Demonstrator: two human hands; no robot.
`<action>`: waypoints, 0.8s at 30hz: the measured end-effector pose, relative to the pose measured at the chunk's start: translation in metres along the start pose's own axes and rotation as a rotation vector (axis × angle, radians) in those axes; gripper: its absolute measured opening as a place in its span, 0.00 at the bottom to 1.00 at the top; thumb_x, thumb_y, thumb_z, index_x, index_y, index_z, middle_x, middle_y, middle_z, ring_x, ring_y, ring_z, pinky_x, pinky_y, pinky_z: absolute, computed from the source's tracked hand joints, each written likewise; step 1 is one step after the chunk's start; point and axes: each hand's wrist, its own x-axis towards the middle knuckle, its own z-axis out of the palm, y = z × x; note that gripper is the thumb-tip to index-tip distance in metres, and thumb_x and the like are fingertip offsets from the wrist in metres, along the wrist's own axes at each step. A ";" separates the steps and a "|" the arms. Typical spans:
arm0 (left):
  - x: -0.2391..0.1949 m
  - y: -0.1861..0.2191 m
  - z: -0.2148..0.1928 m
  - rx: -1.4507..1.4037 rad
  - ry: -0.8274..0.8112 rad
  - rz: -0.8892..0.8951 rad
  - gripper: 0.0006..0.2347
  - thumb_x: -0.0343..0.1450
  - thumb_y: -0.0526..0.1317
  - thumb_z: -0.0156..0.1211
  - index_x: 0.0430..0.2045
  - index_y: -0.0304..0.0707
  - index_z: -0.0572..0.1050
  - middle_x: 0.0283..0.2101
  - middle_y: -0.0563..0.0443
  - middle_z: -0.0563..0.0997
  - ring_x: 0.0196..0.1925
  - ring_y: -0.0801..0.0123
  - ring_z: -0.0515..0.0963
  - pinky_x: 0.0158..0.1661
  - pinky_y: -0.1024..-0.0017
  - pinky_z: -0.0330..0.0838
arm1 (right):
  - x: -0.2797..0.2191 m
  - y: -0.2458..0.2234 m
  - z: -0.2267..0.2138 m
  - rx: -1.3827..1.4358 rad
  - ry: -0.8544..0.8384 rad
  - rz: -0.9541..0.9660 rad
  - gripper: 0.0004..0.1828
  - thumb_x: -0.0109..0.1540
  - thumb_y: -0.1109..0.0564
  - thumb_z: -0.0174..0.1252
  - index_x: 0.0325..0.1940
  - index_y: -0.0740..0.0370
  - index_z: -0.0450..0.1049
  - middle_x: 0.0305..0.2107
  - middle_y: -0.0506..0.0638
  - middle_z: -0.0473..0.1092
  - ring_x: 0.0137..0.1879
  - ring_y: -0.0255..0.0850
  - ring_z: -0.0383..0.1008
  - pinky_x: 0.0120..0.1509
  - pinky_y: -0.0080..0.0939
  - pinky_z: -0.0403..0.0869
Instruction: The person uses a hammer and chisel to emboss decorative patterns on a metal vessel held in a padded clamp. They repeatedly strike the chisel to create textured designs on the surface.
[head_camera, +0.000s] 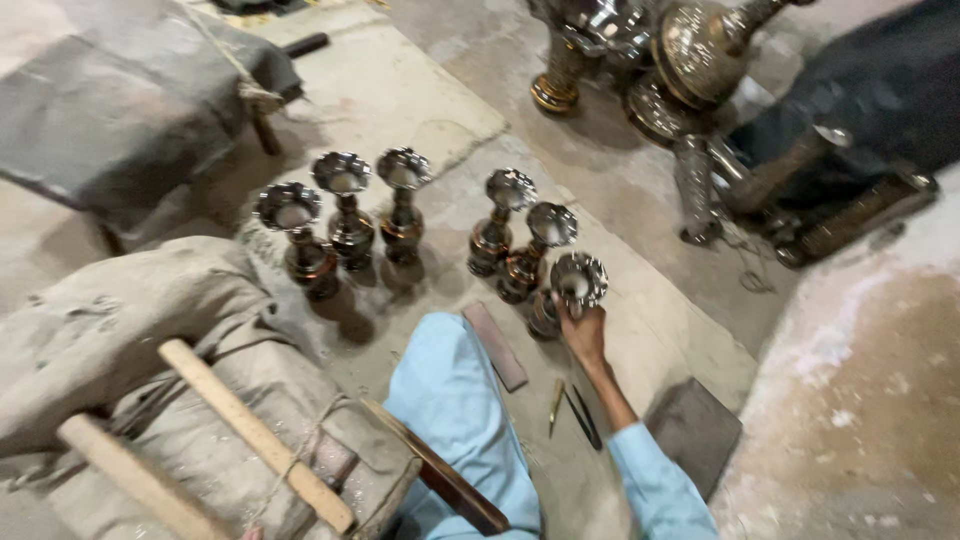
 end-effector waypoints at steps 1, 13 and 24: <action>0.001 0.000 -0.002 -0.003 0.004 -0.020 0.10 0.62 0.38 0.75 0.25 0.34 0.78 0.22 0.49 0.76 0.20 0.68 0.74 0.25 0.71 0.68 | -0.011 -0.010 -0.003 0.109 0.031 -0.166 0.17 0.63 0.53 0.67 0.49 0.68 0.80 0.38 0.58 0.81 0.41 0.40 0.83 0.48 0.40 0.78; 0.015 0.125 -0.090 -0.005 -0.233 -0.125 0.06 0.66 0.36 0.69 0.32 0.34 0.80 0.31 0.49 0.80 0.22 0.68 0.79 0.26 0.72 0.71 | -0.075 -0.258 -0.041 0.800 -0.523 -0.854 0.19 0.69 0.59 0.60 0.62 0.67 0.68 0.55 0.53 0.73 0.63 0.39 0.73 0.69 0.41 0.73; 0.019 0.157 -0.106 0.143 -0.321 0.055 0.22 0.56 0.23 0.56 0.41 0.43 0.81 0.51 0.51 0.81 0.41 0.52 0.86 0.36 0.58 0.78 | -0.120 -0.406 0.133 0.780 -1.129 -0.804 0.20 0.70 0.49 0.55 0.57 0.68 0.69 0.40 0.57 0.78 0.45 0.38 0.81 0.51 0.40 0.81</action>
